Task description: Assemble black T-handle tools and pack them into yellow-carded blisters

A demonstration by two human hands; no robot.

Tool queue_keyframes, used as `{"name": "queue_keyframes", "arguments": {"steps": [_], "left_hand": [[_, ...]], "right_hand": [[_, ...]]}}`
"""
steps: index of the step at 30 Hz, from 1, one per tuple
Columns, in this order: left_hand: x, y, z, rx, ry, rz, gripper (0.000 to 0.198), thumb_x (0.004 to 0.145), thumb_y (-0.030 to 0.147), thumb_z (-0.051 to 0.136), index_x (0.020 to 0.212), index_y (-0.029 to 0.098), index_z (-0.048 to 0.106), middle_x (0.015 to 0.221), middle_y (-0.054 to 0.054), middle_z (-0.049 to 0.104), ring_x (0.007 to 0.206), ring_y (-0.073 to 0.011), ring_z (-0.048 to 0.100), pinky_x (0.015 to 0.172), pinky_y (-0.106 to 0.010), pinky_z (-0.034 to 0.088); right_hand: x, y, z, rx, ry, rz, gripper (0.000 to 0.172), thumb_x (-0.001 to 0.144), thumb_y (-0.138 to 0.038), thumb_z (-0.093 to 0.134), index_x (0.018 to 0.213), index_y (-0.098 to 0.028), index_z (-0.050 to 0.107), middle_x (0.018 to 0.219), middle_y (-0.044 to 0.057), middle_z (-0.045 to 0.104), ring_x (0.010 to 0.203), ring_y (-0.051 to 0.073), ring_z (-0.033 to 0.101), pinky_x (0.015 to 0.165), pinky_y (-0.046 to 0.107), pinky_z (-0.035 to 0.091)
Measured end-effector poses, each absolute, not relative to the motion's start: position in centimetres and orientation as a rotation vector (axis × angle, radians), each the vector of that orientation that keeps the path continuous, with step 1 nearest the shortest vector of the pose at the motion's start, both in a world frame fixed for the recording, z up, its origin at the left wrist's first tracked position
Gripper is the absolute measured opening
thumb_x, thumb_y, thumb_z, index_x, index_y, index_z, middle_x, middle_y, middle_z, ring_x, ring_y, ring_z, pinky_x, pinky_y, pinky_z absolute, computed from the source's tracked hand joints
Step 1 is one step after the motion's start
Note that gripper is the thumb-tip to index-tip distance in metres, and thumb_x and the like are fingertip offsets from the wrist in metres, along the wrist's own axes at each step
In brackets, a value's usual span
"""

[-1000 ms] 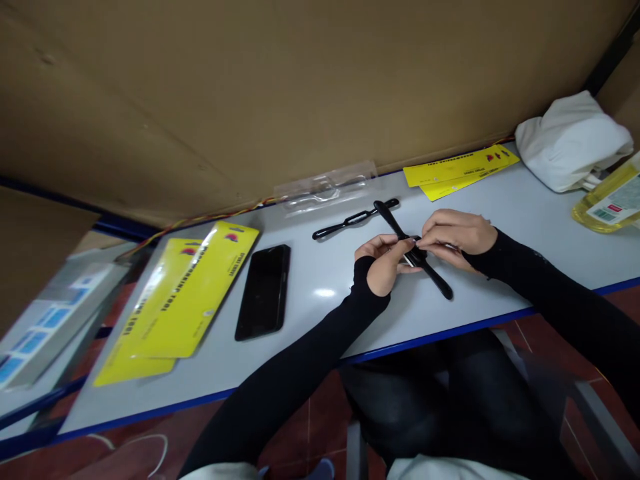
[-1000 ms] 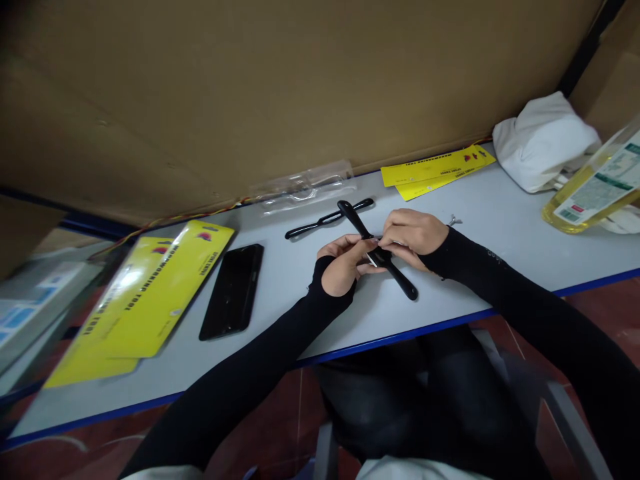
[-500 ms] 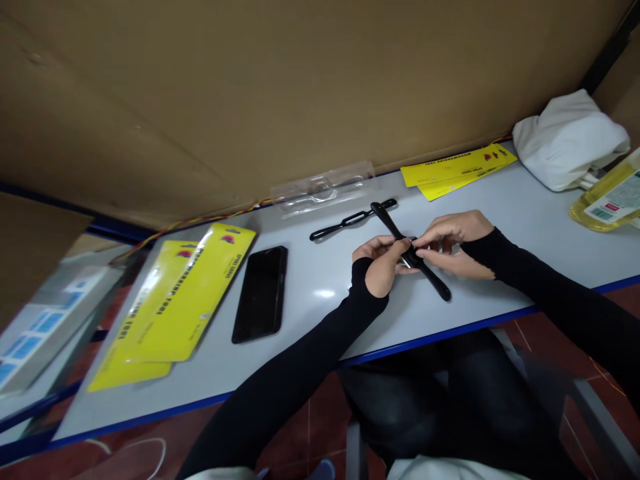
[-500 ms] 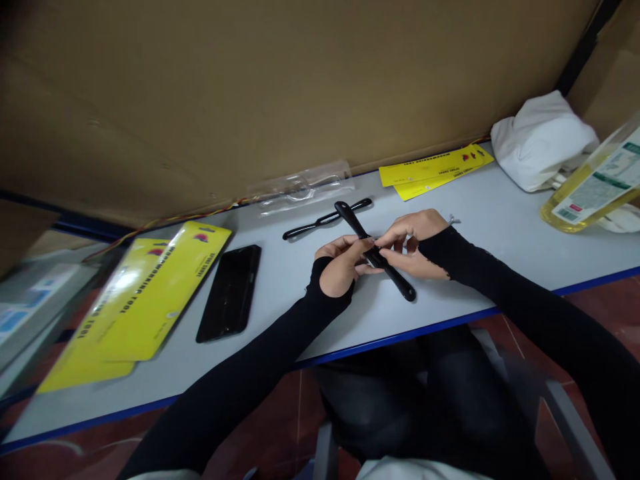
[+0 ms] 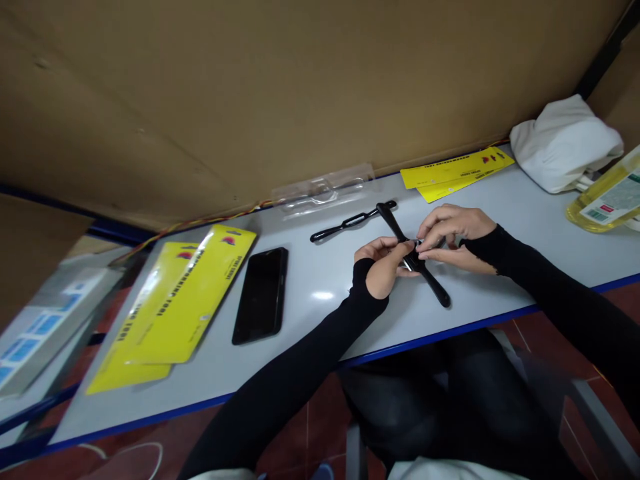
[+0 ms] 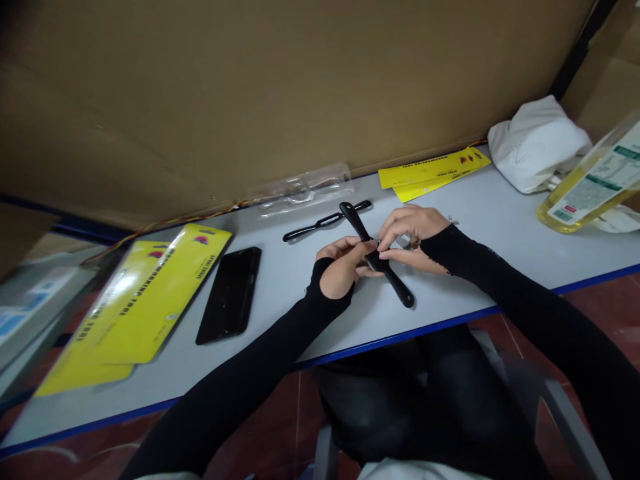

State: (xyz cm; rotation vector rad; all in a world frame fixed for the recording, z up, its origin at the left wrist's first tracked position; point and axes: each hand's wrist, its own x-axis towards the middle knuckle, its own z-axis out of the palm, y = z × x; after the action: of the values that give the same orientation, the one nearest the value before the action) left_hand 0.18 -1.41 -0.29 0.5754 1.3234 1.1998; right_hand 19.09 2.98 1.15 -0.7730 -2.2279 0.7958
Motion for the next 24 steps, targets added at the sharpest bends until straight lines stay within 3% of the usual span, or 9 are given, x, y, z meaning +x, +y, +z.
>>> {"name": "queue_keyframes", "arguments": {"steps": [2,8,13,19,24], "left_hand": [[0.1,-1.4,-0.5,0.591,1.314,1.209,0.021,0.069,0.012,0.086,0.074,0.012,0.066,0.064,-0.003,0.070,0.052,-0.0156,0.067,0.050,-0.030,0.065],[-0.1,-1.3,-0.8,0.605,1.311,1.195,0.026,0.065,0.015,0.089,0.074,0.013,0.064,0.063,0.000,0.068,0.054,-0.0146,0.067,0.053,-0.031,0.066],[-0.2,-1.4,-1.5,0.638,1.296,1.206,0.029,0.062,0.019,0.091,0.075,0.013,0.066,0.065,-0.002,0.070,0.055,-0.0157,0.067,0.056,-0.035,0.068],[-0.1,-1.5,-1.5,0.638,1.312,1.180,0.028,0.062,0.016,0.089,0.075,0.013,0.065,0.063,-0.001,0.068,0.056,-0.0167,0.068,0.058,-0.037,0.068],[0.0,-1.6,-0.8,0.632,1.292,1.155,0.032,0.058,0.017,0.092,0.074,0.013,0.064,0.063,-0.003,0.070,0.055,-0.0178,0.069,0.052,-0.034,0.066]], "right_hand": [[19.0,2.9,1.3,-0.734,-2.261,0.757,0.014,0.091,-0.034,0.081,0.087,-0.021,0.083,0.099,0.008,0.078,0.086,0.017,0.061,0.057,0.024,0.043],[18.9,2.8,1.1,-0.804,-2.210,0.837,0.024,0.089,-0.030,0.082,0.110,-0.018,0.079,0.094,0.006,0.075,0.072,0.013,0.059,0.058,0.024,0.046],[19.3,3.2,0.8,-0.797,-2.263,0.896,0.026,0.090,-0.039,0.081,0.104,-0.017,0.083,0.099,0.008,0.073,0.074,0.013,0.061,0.057,0.024,0.049],[19.8,3.3,1.3,-0.766,-2.303,0.966,0.025,0.094,-0.034,0.074,0.112,-0.019,0.083,0.104,0.009,0.074,0.078,0.013,0.064,0.061,0.024,0.050],[19.4,3.4,1.2,-0.868,-2.270,0.944,0.024,0.088,-0.041,0.082,0.091,-0.017,0.082,0.087,0.006,0.073,0.073,0.014,0.063,0.061,0.025,0.048]]}}
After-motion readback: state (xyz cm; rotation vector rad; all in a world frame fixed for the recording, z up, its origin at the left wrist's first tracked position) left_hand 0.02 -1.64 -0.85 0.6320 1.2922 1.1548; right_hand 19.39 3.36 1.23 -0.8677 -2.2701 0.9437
